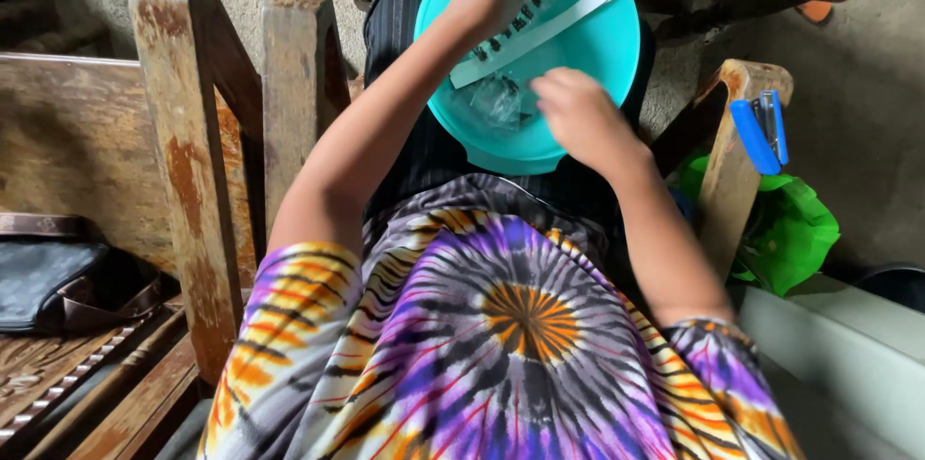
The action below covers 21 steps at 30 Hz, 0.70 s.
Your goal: The person places small black items into a clear plastic strip and staples the strip closed using a blue stapler.
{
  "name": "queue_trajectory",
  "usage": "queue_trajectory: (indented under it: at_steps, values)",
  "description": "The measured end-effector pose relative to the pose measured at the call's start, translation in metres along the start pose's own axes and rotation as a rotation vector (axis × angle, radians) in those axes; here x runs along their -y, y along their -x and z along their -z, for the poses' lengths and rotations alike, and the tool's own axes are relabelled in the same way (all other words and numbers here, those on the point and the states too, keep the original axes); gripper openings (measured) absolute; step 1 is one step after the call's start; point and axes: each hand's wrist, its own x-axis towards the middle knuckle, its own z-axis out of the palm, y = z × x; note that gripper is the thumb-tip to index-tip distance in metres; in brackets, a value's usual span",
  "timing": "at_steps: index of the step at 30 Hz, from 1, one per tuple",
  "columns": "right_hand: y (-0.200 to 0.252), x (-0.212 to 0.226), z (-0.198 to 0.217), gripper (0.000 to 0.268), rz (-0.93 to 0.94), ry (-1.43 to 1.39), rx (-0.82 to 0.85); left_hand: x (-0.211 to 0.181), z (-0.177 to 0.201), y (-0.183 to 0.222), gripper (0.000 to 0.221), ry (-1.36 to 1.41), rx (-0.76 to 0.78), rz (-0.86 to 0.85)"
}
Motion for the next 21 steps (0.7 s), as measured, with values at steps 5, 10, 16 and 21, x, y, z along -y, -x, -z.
queue_trajectory:
  at_steps: [5, 10, 16, 21]
  values:
    - [-0.038, -0.038, -0.074, 0.043, -0.202, 0.138, 0.517, -0.064, 0.102, 0.050, 0.033, 0.263, -0.025, -0.052]
    - [-0.032, -0.059, -0.118, 0.028, 0.008, 0.230, 0.342, -0.094, 0.164, 0.095, 0.031, 0.603, 0.019, 0.059]
    - [-0.023, -0.064, -0.120, 0.011, -0.003, 0.257, 0.300, -0.104, 0.183, 0.117, 0.028, 0.711, 0.029, 0.096]
    - [-0.021, -0.061, -0.116, 0.009, 0.069, 0.355, 0.236, -0.110, 0.182, 0.118, 0.027, 0.714, 0.014, 0.106]
